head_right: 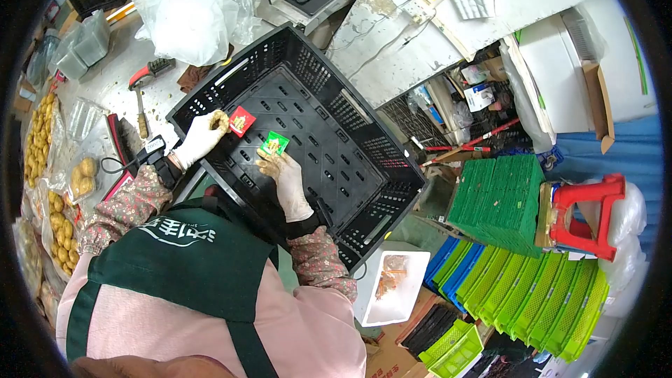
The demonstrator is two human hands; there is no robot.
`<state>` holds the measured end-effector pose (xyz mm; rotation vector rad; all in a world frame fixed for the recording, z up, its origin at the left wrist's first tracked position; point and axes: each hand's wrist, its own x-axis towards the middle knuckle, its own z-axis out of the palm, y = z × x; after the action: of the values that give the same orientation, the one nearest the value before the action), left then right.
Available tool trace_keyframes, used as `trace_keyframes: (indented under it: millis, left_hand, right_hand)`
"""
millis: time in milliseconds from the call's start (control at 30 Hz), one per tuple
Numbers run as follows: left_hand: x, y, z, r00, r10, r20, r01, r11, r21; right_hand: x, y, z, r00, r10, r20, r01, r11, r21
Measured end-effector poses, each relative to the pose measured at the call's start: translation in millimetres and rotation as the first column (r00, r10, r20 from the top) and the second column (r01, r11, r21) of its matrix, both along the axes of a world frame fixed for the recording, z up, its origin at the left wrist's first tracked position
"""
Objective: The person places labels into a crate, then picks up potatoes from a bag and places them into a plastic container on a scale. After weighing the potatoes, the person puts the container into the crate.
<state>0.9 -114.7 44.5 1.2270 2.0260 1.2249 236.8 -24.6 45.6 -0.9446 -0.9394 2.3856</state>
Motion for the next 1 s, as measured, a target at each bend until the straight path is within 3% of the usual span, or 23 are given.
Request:
trace_keyframes:
  millis: [1000]
  left_hand:
    - [0, -2, 6, 0.997, -0.016, 0.071, 0.018, 0.999, -0.04]
  right_hand:
    - [0, 1, -5, 0.999, 0.035, 0.036, -0.037, 0.998, 0.048]
